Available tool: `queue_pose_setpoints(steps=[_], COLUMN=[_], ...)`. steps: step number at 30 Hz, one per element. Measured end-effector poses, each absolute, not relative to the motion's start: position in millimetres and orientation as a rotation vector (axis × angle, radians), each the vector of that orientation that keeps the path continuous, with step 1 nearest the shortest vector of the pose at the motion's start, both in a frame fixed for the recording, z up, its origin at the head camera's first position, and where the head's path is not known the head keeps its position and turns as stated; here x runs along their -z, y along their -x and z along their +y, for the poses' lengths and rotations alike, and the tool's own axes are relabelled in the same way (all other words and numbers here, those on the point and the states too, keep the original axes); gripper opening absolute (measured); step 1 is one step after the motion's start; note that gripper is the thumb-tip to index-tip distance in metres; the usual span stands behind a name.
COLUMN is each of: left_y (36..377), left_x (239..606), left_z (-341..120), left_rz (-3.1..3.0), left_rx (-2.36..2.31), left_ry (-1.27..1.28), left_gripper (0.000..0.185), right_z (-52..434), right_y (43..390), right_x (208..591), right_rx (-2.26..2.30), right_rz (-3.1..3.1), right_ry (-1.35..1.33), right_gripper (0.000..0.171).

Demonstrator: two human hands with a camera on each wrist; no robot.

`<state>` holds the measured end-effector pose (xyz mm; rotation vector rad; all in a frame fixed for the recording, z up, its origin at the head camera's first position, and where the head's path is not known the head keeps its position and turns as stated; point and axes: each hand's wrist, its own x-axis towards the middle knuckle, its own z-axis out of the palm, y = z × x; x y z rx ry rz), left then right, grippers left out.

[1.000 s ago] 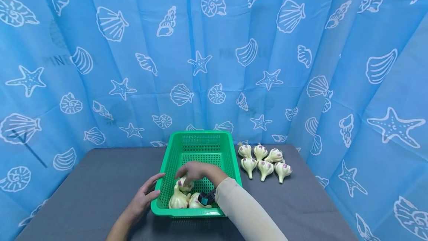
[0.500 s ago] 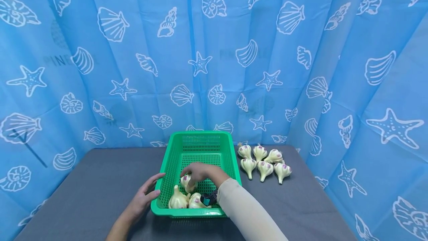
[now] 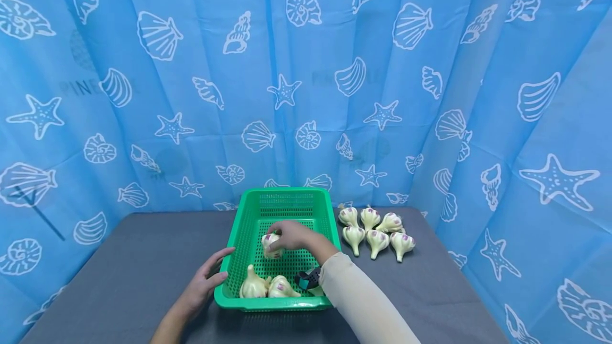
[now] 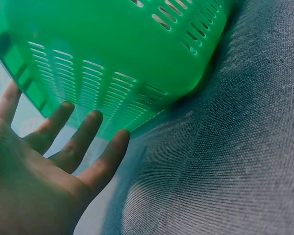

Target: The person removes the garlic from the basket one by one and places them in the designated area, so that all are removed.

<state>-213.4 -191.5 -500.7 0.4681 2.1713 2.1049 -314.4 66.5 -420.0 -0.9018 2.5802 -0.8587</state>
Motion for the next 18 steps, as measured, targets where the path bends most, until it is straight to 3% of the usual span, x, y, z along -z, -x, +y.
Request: queue_pose_setpoints(steps=[18], left_y=[214.0], left_x=[503.4], left_z=[-192.0], left_rz=[2.181], left_rx=[-2.108], left_ry=[-0.446], left_gripper=[0.051], right_z=[90.4], right_y=[320.3], right_x=[397.5], right_rx=[1.395], right_rz=[2.611], right_ry=[0.716], right_gripper=[0.039])
